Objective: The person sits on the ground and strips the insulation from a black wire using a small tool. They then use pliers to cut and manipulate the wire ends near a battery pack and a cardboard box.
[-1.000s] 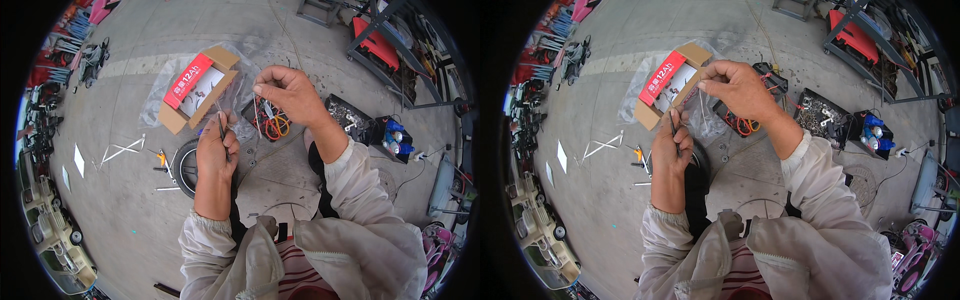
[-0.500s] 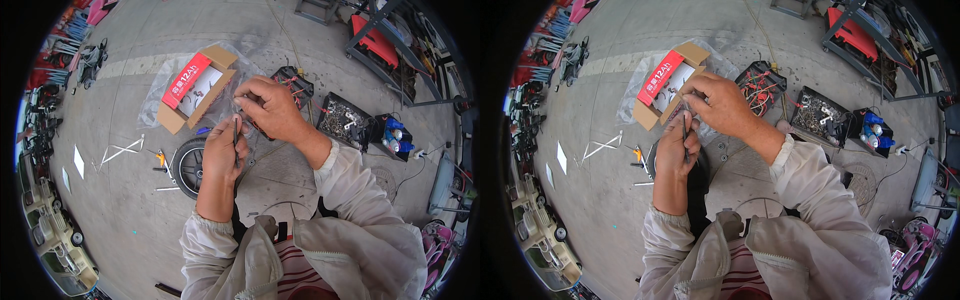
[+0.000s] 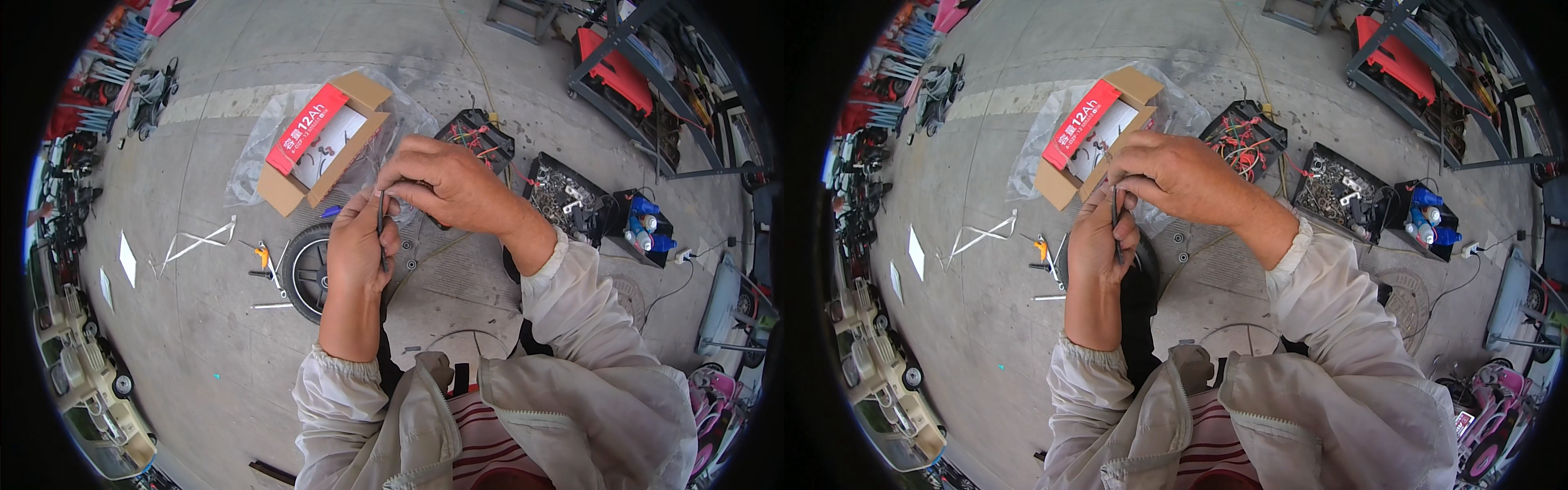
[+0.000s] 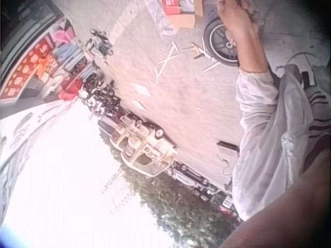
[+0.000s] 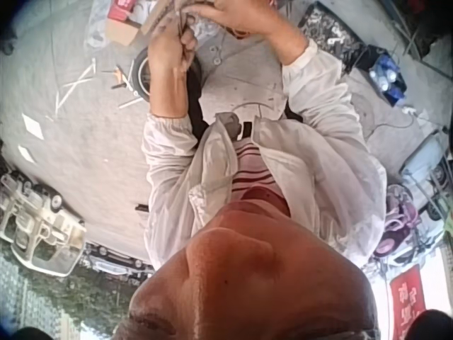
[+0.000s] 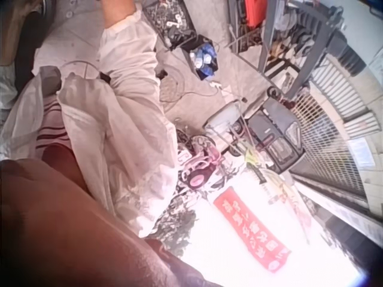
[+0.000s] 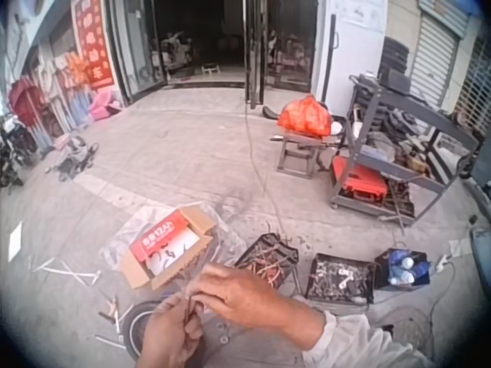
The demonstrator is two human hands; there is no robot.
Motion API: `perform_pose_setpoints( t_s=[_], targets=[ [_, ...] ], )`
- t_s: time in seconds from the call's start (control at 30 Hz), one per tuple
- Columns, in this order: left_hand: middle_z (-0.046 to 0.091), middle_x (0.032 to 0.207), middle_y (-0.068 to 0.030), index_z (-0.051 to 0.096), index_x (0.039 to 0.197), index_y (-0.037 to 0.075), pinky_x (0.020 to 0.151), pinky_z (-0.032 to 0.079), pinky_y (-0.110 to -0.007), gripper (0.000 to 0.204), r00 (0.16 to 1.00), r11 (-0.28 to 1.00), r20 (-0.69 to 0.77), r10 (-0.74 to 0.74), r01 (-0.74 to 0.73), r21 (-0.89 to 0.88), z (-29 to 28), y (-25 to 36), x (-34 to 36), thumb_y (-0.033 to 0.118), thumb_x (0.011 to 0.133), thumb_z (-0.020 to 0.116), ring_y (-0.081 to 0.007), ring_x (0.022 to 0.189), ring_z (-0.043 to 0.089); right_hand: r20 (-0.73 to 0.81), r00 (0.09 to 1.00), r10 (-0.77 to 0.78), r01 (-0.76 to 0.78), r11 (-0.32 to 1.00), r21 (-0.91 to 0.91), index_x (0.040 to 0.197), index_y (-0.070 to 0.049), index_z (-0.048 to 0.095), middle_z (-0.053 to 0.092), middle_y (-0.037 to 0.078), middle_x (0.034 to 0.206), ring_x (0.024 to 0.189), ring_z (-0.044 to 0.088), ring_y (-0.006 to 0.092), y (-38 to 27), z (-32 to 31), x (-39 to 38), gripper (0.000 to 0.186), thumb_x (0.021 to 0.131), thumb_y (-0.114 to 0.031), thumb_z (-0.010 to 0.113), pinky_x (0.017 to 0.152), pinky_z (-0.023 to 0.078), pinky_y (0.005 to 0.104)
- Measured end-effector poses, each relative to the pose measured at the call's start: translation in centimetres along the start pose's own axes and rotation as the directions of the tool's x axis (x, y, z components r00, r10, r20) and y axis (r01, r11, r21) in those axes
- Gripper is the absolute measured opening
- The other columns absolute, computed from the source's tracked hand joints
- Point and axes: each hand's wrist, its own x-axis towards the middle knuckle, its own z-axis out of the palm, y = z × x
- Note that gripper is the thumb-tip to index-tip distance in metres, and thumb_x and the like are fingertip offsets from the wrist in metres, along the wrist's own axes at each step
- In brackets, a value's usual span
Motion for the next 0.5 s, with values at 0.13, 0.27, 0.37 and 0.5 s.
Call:
perform_pose_setpoints(
  t_s=[0.13, 0.27, 0.37, 0.5],
  targets=[
    [0.040, 0.048, 0.0019, 0.055, 0.080, 0.007, 0.028, 0.018, -0.022, 0.027, 1.000, 1.000, -0.015, 0.019, -0.019, 0.021, 0.2, 0.1, -0.1, 0.029, 0.096, 0.056, -0.0068, 0.034, 0.034, 0.011, 1.000, -0.001, 0.002, 0.999, -0.044, 0.091, -0.008, 0.063, 0.061, 0.007, 0.091, 0.081, 0.062, 0.0296, -0.1, -0.2, 0.0, 0.009, 0.083, -0.012, 0.062, 0.069, 0.050, 0.0384],
    [0.040, 0.048, 0.0018, 0.055, 0.080, 0.006, 0.028, 0.019, -0.022, 0.026, 0.999, 0.998, -0.024, 0.033, -0.032, 0.046, 0.1, 0.0, 0.0, 0.028, 0.096, 0.056, -0.0068, 0.035, 0.034, 0.011, 1.000, -0.021, 0.021, 0.997, -0.078, 0.089, -0.007, 0.061, 0.060, 0.008, 0.088, 0.079, 0.062, 0.0306, 0.0, -0.1, -0.1, 0.008, 0.081, -0.011, 0.062, 0.065, 0.050, 0.0386],
    [0.042, 0.051, 0.0017, 0.056, 0.081, 0.006, 0.029, 0.021, -0.021, 0.025, 0.998, 0.999, -0.052, 0.035, -0.034, 0.016, 0.6, 0.0, 0.0, 0.027, 0.096, 0.056, -0.0066, 0.035, 0.035, -0.008, 1.000, -0.028, 0.026, 0.993, -0.116, 0.085, -0.005, 0.059, 0.059, 0.009, 0.087, 0.076, 0.061, 0.0311, 0.1, 0.2, -0.2, 0.009, 0.080, -0.011, 0.063, 0.064, 0.050, 0.0391],
    [0.046, 0.056, 0.0019, 0.058, 0.083, 0.006, 0.030, 0.021, -0.021, 0.024, 0.999, 1.000, -0.038, 0.019, -0.019, 0.000, 0.4, -0.1, 0.0, 0.026, 0.096, 0.056, -0.0060, 0.036, 0.036, -0.100, 0.994, -0.033, 0.015, 0.984, -0.179, 0.083, -0.004, 0.058, 0.058, 0.009, 0.084, 0.071, 0.060, 0.0288, -0.2, 0.9, -0.2, 0.010, 0.076, -0.008, 0.065, 0.060, 0.049, 0.0370]
  ],
)
